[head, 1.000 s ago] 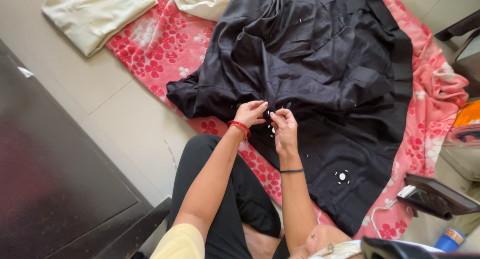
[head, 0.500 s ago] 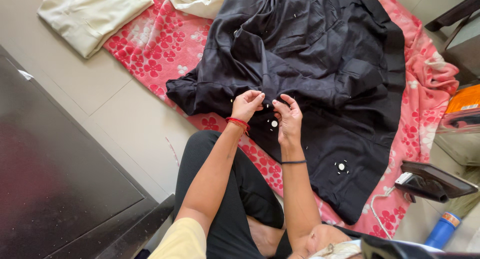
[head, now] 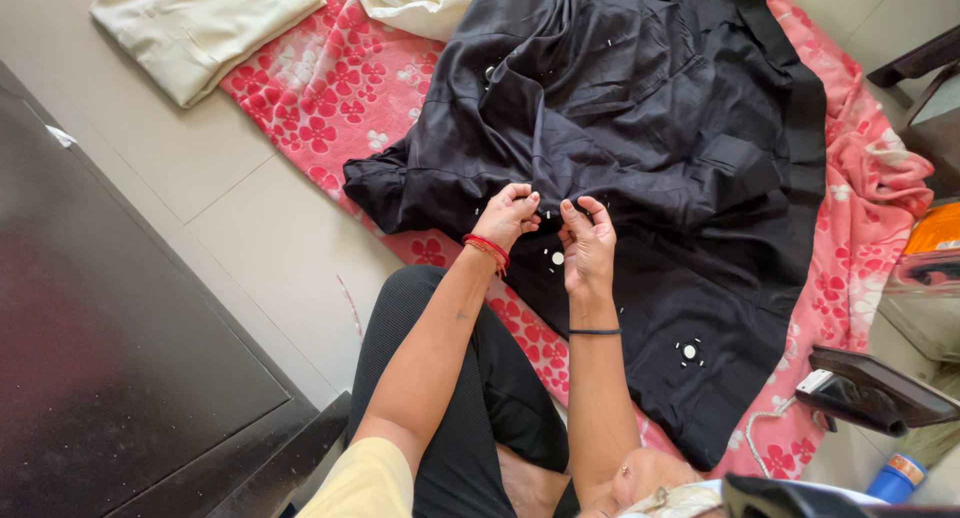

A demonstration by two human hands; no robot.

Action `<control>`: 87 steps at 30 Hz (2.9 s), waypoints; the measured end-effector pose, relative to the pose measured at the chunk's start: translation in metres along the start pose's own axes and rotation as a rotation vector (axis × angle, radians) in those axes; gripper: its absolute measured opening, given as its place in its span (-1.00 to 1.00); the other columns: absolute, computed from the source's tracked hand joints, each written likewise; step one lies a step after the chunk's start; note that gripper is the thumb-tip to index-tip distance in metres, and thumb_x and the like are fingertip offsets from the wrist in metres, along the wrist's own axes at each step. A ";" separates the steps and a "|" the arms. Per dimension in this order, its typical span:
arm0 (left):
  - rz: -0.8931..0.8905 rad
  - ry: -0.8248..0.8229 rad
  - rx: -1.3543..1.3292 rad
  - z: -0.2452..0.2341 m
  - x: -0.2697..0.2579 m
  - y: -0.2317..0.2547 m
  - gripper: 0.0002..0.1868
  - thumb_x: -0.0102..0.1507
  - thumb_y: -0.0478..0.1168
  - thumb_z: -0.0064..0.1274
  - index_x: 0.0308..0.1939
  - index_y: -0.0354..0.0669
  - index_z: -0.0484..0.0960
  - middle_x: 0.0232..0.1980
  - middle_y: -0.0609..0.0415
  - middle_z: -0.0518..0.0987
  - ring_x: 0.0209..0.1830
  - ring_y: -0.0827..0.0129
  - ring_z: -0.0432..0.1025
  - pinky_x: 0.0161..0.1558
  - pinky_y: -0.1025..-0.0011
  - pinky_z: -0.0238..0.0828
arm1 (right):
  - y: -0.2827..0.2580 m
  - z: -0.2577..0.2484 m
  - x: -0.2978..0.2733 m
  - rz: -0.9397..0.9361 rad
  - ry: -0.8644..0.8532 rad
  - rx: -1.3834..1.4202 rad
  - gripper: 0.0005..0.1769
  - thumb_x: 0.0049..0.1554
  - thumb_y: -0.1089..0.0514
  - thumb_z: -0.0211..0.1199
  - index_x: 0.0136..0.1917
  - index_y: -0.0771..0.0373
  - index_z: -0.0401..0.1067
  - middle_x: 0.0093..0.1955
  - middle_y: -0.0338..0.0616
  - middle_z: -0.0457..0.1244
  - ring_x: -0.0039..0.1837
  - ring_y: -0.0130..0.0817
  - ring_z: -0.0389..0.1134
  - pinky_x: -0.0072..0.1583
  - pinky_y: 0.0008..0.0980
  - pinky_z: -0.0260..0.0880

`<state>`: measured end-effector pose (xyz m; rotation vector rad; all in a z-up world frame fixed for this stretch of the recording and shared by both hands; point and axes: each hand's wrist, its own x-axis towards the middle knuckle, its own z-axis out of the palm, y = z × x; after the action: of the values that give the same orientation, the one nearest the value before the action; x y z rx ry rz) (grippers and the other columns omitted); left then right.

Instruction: The person irons a black jacket laid on a pink floral mat on the floor. They smooth the fabric with one hand while using an electric iron with the other, repeatedly adjusting the jacket and ironing different sections.

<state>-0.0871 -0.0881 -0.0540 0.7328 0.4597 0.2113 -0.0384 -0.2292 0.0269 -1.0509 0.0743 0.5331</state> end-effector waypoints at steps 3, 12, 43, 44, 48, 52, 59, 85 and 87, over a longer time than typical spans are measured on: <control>-0.009 -0.014 -0.007 0.001 -0.001 0.000 -0.82 0.35 -0.21 0.11 -0.01 -0.16 0.54 -0.28 0.22 0.57 -0.36 0.55 0.46 -0.26 0.51 0.48 | 0.000 0.001 -0.002 -0.007 -0.016 0.017 -0.69 0.12 0.35 0.41 0.05 0.13 0.38 -0.14 -0.29 0.37 -0.17 -0.56 0.37 -0.09 -0.58 0.36; -0.018 -0.033 -0.058 -0.002 0.003 -0.003 -0.82 0.35 -0.23 0.11 -0.01 -0.16 0.53 -0.28 0.23 0.55 -0.37 0.55 0.44 -0.25 0.50 0.44 | 0.000 0.002 -0.002 -0.017 -0.035 0.018 -0.67 0.11 0.38 0.38 0.08 0.15 0.36 -0.12 -0.22 0.40 -0.11 -0.52 0.42 -0.06 -0.57 0.40; 0.543 0.028 1.307 -0.008 0.018 0.019 -0.12 0.24 -0.45 0.12 0.59 0.02 0.11 0.67 -0.31 -0.11 0.65 -0.14 -0.04 0.55 0.22 0.07 | 0.055 -0.159 -0.069 -0.174 0.121 -1.081 -0.49 -0.08 0.26 0.53 0.13 0.23 0.43 -0.09 -0.25 0.38 -0.06 -0.47 0.39 0.05 -0.48 0.45; 0.535 0.039 1.347 -0.012 0.020 0.017 -0.08 0.20 -0.45 0.14 0.59 0.00 0.07 0.65 -0.33 -0.12 0.63 -0.16 -0.05 0.53 0.21 0.05 | 0.055 -0.158 -0.073 -0.196 0.104 -1.193 -0.42 -0.13 0.25 0.58 0.14 0.23 0.42 -0.09 -0.22 0.37 -0.06 -0.44 0.38 0.04 -0.45 0.45; 0.500 0.069 1.458 -0.023 0.029 0.009 0.02 0.14 -0.46 0.19 0.59 -0.02 0.00 0.61 -0.35 -0.11 0.60 -0.18 -0.06 0.49 0.20 0.02 | 0.048 -0.146 -0.085 -0.215 0.013 -1.405 -0.26 -0.24 0.18 0.65 0.18 0.22 0.39 -0.03 -0.14 0.28 -0.04 -0.28 0.31 0.03 -0.31 0.42; 0.513 0.074 1.390 -0.023 0.028 0.005 0.02 0.17 -0.52 0.12 0.62 0.10 0.02 0.66 -0.28 -0.09 0.61 -0.14 0.00 0.49 0.24 0.15 | 0.037 -0.137 -0.105 -0.175 -0.056 -1.479 -0.23 -0.28 0.11 0.66 0.18 0.14 0.41 -0.04 -0.18 0.26 -0.03 -0.26 0.30 0.07 -0.25 0.40; 0.476 0.226 1.402 -0.012 -0.007 0.013 -0.20 0.23 -0.38 0.14 0.50 0.27 0.26 0.61 -0.05 0.13 0.35 -0.10 0.36 0.24 0.13 0.41 | 0.041 -0.142 -0.142 -0.528 0.001 -1.671 -0.55 0.02 0.02 0.49 0.15 0.06 0.44 0.03 -0.20 0.27 0.14 -0.14 0.30 0.14 -0.18 0.35; 0.076 0.445 -0.473 -0.053 0.039 0.037 -0.34 0.17 0.14 0.20 0.22 -0.19 0.56 0.23 -0.13 0.56 0.24 -0.04 0.44 0.30 0.02 0.36 | -0.120 -0.230 -0.179 -0.308 0.052 -1.864 -0.43 -0.07 0.14 0.34 0.24 -0.08 0.38 0.01 0.02 0.41 0.09 0.10 0.42 0.05 0.02 0.43; 0.071 0.321 -0.540 -0.071 0.040 0.062 -0.35 0.22 0.17 0.14 0.23 -0.18 0.57 0.24 -0.10 0.59 0.25 -0.02 0.46 0.32 0.00 0.38 | -0.130 -0.252 -0.175 -0.144 0.066 -1.977 -0.39 -0.08 0.23 0.27 0.26 -0.16 0.40 0.02 0.01 0.41 0.11 0.06 0.44 0.10 0.00 0.44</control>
<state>-0.0876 0.0133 -0.0708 0.1831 0.6478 0.5020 -0.0841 -0.5581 0.0580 -2.9543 -0.5990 0.3108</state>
